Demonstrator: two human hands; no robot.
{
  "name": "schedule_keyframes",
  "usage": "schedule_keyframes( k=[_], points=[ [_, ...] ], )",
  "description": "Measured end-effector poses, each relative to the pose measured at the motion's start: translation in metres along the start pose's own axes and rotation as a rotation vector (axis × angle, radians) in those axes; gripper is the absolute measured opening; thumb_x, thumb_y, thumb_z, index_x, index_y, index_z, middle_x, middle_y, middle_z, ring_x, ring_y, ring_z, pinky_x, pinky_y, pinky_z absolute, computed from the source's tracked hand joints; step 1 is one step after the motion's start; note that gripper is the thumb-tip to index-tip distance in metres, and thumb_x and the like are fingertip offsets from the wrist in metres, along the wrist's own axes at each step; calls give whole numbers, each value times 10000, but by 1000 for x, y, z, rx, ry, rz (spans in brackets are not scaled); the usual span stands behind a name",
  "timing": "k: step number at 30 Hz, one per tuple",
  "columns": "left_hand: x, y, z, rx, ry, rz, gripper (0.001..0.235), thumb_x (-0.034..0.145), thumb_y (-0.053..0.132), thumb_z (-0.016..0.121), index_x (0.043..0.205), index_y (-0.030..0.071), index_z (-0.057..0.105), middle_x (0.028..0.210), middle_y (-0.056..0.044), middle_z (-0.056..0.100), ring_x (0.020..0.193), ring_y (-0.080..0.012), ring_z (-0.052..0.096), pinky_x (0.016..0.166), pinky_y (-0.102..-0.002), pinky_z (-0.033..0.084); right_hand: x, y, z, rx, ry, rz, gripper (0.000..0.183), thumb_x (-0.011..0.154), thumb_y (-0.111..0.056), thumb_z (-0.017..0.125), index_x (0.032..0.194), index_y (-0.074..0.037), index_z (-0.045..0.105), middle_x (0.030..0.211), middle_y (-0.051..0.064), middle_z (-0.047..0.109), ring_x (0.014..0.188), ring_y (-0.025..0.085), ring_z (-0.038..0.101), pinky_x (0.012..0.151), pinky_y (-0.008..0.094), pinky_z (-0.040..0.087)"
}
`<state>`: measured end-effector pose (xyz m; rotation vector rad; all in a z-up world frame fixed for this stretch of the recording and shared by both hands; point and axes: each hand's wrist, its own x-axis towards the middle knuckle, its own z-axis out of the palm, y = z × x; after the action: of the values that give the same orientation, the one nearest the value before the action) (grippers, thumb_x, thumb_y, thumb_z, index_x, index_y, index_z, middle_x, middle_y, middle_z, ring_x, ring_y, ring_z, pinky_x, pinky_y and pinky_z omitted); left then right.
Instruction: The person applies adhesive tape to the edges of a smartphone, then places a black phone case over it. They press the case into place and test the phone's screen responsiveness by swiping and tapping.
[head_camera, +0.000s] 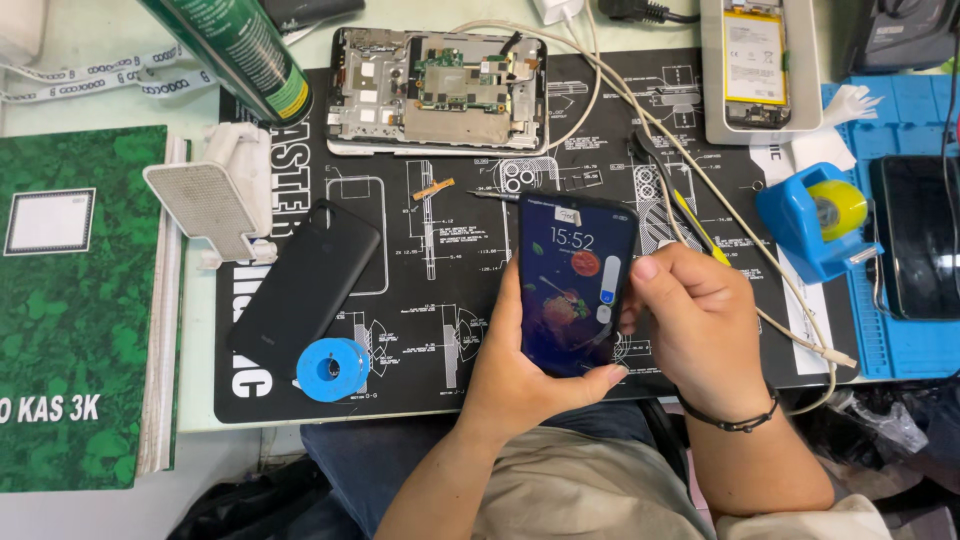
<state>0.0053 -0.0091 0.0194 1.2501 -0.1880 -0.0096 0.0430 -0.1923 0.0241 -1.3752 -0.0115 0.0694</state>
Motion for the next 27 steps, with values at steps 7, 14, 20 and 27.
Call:
schedule_keyframes(
  k=[7, 14, 20, 27],
  points=[
    [0, 0, 0, -37, -15, -31, 1090, 713, 35, 894, 1600, 21, 261, 1383, -111, 585, 1258, -180, 615, 1100, -345, 529, 0, -7, 5, -79, -6, -4, 273, 1041, -166, 622, 811, -17, 627, 728, 46, 638, 656, 111, 599, 613, 267, 506],
    [0, -1, 1, 9, -1, -32, 1091, 705, 48, 898, 1594, 30, 265, 1383, -110, 587, 1256, -185, 615, 1088, -344, 532, 0, -10, 7, -147, 31, -5, 299, 1042, -168, 622, 779, -27, 606, 726, 22, 610, 652, 97, 584, 596, 257, 495],
    [-1, -1, 1, 23, 0, -33, 1103, 710, 52, 893, 1605, 35, 248, 1388, -107, 583, 1261, -182, 614, 1088, -346, 533, 0, -13, 8, -157, 36, 0, 299, 1038, -162, 626, 774, -23, 613, 723, 24, 608, 652, 99, 581, 595, 260, 490],
    [-1, -3, 1, -32, -13, -12, 1099, 722, 25, 890, 1616, 29, 250, 1397, -112, 582, 1276, -186, 610, 1110, -353, 527, -2, -15, 11, -192, 33, -28, 282, 1032, -162, 627, 793, -13, 624, 751, 27, 621, 662, 102, 591, 602, 260, 496]
  ],
)
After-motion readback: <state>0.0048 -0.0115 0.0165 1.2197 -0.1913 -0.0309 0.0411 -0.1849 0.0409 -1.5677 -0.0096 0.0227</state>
